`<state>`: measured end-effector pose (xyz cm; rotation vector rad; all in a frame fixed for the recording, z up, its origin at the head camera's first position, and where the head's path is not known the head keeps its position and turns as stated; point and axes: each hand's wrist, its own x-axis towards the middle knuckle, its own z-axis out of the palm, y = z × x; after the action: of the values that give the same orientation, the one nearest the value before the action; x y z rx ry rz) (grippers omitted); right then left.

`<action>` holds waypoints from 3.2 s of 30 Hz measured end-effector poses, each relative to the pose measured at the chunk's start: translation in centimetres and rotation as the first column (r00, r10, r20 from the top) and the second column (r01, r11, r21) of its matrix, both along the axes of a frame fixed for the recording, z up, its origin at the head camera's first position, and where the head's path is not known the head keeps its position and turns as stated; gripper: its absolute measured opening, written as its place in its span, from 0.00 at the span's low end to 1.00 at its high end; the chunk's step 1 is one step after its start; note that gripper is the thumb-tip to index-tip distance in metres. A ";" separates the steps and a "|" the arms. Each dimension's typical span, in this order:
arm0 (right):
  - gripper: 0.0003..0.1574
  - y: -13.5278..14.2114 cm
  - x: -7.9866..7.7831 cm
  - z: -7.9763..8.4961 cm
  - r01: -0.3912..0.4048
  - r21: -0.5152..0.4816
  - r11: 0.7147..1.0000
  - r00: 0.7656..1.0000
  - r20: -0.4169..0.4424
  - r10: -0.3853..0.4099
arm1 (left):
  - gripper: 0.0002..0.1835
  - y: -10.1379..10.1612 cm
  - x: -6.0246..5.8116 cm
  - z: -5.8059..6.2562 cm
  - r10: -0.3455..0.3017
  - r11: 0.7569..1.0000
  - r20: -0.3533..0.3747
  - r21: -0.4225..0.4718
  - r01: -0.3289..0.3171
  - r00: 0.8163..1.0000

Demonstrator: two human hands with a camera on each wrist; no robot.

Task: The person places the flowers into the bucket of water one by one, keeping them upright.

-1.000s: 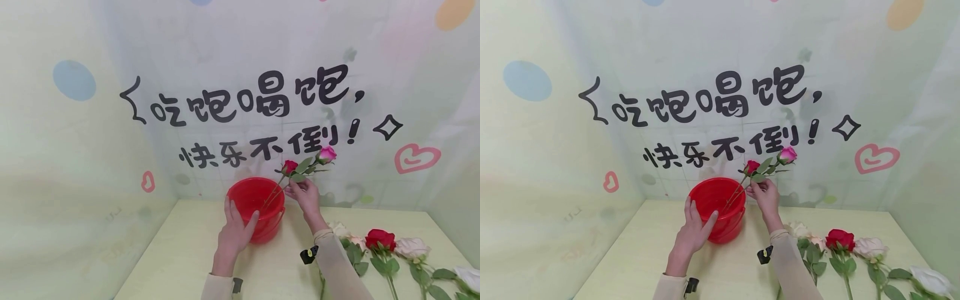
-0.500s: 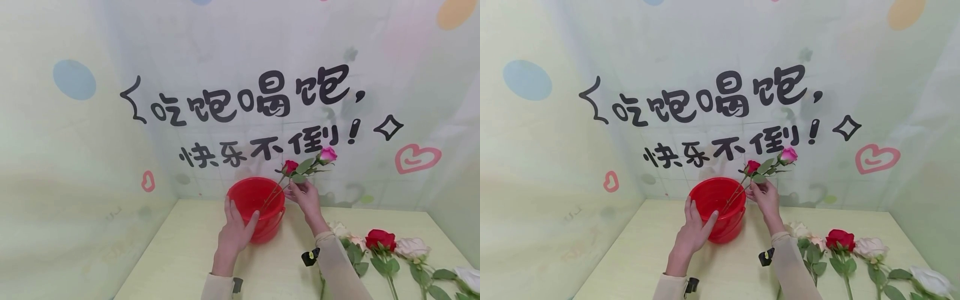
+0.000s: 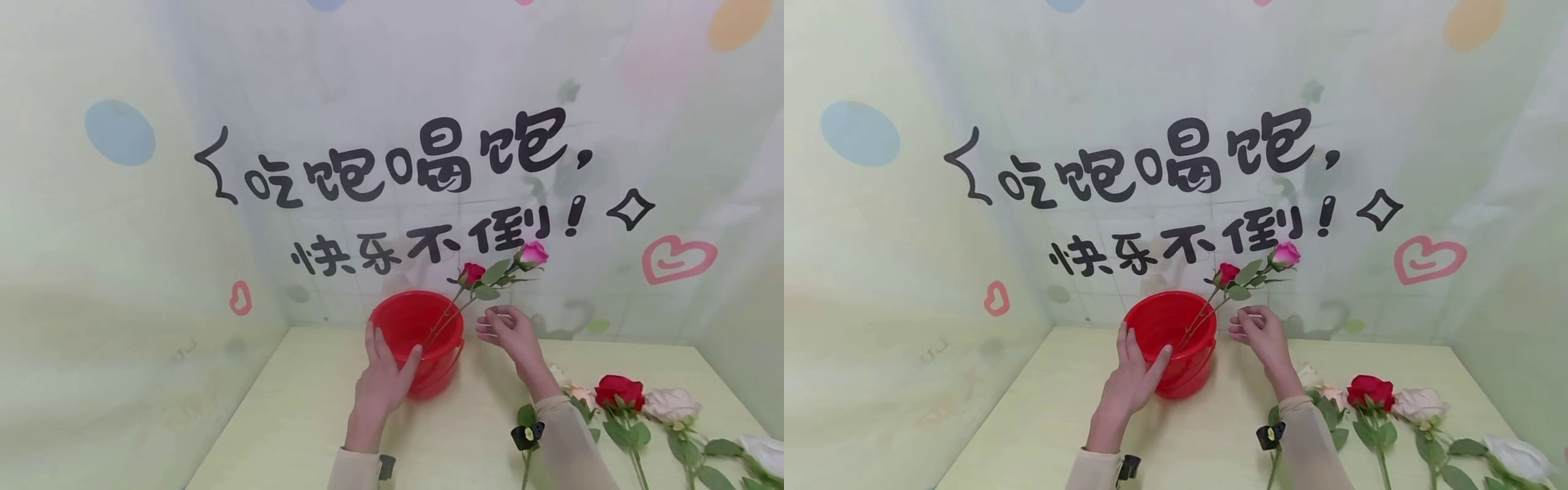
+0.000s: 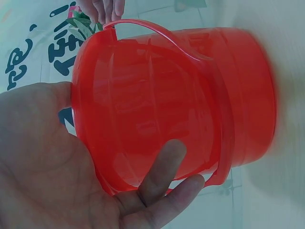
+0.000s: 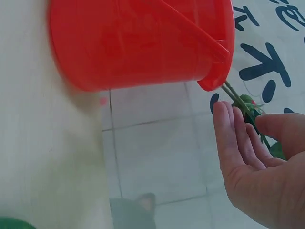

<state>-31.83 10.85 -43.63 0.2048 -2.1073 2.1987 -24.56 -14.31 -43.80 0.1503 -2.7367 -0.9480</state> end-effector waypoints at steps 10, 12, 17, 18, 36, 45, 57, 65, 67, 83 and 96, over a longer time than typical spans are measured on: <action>0.29 3.1 2.7 -0.6 -0.102 0.132 0.986 0.994 0.056 0.095 | 0.60 0.4 0.2 -0.3 -0.007 1.000 0.012 0.007 0.007 1.000; 0.31 3.8 3.4 -0.9 -0.116 0.151 0.982 0.991 0.076 0.106 | 0.60 0.4 0.1 -0.3 -0.009 1.000 0.005 0.009 0.009 1.000; 0.33 6.0 5.2 -1.8 -0.145 0.180 0.973 0.982 0.150 0.118 | 0.60 0.5 0.1 -0.4 -0.018 1.000 -0.002 0.007 0.018 1.000; 0.33 6.4 5.6 -2.0 -0.147 0.179 0.973 0.979 0.168 0.117 | 0.60 0.5 0.2 -0.3 -0.017 1.000 0.001 0.008 0.017 1.000; 0.25 11.1 10.4 -4.7 -0.262 0.264 0.928 0.938 0.295 0.181 | 0.59 0.3 -0.8 -0.2 -0.033 0.999 0.000 0.011 0.033 0.999; 0.24 9.1 11.8 -6.7 -0.288 0.377 0.880 0.916 0.376 0.138 | 0.59 -0.1 -0.5 -0.1 -0.021 1.000 0.015 0.007 0.021 1.000; 0.19 7.9 11.5 -8.4 -0.271 0.386 0.882 0.925 0.359 0.127 | 0.60 -0.1 -0.3 0.2 -0.024 1.000 0.023 0.004 0.024 0.999; 0.14 7.1 11.7 -8.3 -0.248 0.418 0.874 0.937 0.333 0.107 | 0.60 -0.2 -0.3 0.2 -0.025 1.000 0.009 0.011 0.025 1.000; 0.12 7.1 11.7 -8.3 -0.248 0.412 0.877 0.934 0.341 0.105 | 0.59 -0.2 -0.3 0.2 -0.025 1.000 0.011 0.007 0.025 1.000; 0.10 8.9 11.1 -8.5 -0.278 0.306 0.910 0.931 0.319 0.177 | 0.58 -0.1 -0.2 -0.1 -0.024 1.000 0.001 0.018 0.024 1.000; 0.17 8.7 10.0 -4.2 -0.221 0.185 0.957 0.964 0.190 0.186 | 0.58 -0.5 -0.3 0.2 -0.022 1.000 -0.014 -0.009 0.022 1.000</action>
<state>-21.83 19.53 -47.87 0.2700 -2.5151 2.1725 -24.85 -14.85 -43.60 0.1117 -2.7344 -0.9396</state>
